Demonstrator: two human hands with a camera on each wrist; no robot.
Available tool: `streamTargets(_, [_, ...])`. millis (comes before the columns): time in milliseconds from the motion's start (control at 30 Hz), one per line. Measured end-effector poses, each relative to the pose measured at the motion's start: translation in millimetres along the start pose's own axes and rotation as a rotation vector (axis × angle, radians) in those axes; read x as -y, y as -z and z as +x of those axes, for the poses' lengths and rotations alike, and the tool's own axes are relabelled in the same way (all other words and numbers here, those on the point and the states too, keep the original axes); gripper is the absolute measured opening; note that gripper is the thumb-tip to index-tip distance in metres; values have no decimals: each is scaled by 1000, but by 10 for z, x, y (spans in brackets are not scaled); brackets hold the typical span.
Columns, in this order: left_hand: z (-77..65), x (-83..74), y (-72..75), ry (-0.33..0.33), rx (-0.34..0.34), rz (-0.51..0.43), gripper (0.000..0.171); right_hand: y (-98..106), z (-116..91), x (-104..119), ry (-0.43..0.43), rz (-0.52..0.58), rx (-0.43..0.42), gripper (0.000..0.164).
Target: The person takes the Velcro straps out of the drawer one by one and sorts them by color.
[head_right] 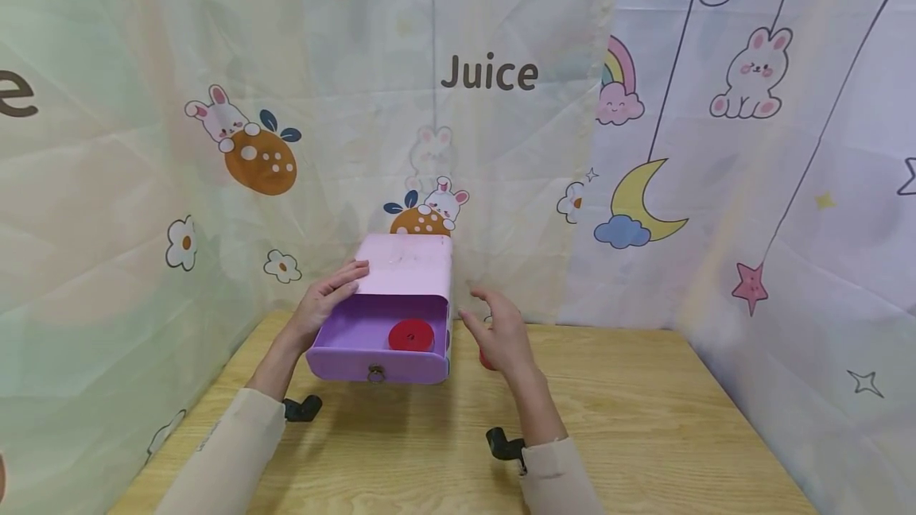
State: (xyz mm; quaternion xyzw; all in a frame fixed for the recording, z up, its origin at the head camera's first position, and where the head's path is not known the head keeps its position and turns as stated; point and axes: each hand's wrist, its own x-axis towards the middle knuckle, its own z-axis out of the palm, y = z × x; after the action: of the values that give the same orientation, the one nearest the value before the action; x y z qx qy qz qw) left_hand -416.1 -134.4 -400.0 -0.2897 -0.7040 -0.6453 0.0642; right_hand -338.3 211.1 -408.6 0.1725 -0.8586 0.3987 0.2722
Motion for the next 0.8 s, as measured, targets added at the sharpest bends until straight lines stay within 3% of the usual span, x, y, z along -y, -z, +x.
streamTargets(200, [7, -4, 2, -4, 5, -6, 42, 57, 15, 333, 217, 44, -32, 46])
streamTargets(367, [-4, -6, 6, -9, 9, 0, 42, 24, 18, 450, 363, 111, 27, 46])
streamTargets(633, [-22, 4, 3, -6, 12, 8, 44, -104, -16, 499, 311, 130, 182, 49])
streamTargets(800, [-14, 4, 11, -10, 14, 8, 44, -132, -17, 532, 264, 114, 214, 48])
